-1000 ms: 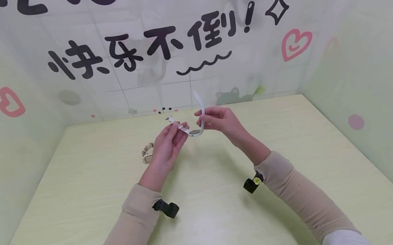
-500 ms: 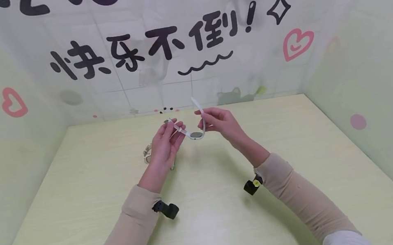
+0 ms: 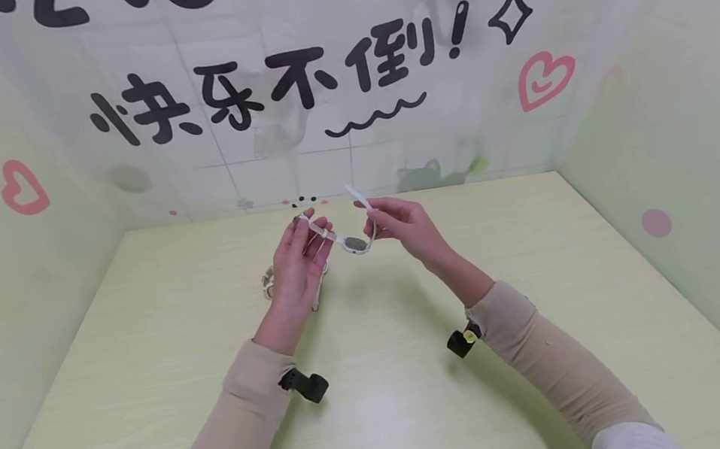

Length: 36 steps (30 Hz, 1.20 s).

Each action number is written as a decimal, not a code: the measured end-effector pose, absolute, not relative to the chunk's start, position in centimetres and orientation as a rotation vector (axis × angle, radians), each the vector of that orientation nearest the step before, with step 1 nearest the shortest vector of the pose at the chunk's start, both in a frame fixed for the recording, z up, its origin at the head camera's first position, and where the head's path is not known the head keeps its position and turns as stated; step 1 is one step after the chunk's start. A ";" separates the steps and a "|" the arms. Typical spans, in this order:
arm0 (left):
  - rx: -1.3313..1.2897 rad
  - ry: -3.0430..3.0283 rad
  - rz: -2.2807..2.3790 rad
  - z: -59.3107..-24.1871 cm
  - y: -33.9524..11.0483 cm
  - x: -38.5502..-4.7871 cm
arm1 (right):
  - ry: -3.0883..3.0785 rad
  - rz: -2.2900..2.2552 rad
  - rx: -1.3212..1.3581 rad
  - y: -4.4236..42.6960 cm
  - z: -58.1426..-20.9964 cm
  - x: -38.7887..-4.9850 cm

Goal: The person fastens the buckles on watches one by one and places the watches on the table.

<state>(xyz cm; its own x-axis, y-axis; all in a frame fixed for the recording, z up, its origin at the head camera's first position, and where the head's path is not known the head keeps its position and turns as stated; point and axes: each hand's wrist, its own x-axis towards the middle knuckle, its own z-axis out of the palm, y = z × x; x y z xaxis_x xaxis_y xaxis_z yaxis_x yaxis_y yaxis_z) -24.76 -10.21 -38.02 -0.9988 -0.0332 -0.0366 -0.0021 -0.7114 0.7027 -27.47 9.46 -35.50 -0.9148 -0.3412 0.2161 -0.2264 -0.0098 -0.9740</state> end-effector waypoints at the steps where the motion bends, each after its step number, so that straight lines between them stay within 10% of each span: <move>1: 0.070 -1.179 -2.890 -38.0 -10.2 -24.7 | 2.155 -2.078 -0.621 9.5 -35.5 -27.4; 36: -0.040 -1.430 -2.778 -37.7 -10.7 -24.5 | 2.320 -1.927 -0.653 9.7 -36.1 -27.2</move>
<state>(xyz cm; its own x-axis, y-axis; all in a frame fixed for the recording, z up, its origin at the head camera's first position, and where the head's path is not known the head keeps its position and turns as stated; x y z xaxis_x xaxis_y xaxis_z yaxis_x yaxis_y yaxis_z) -24.46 -10.71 -37.67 -0.9995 -0.0034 0.0309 0.0271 -0.5810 0.8135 -27.23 9.70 -36.13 -0.9089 -0.3527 0.2223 -0.2833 0.1311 -0.9500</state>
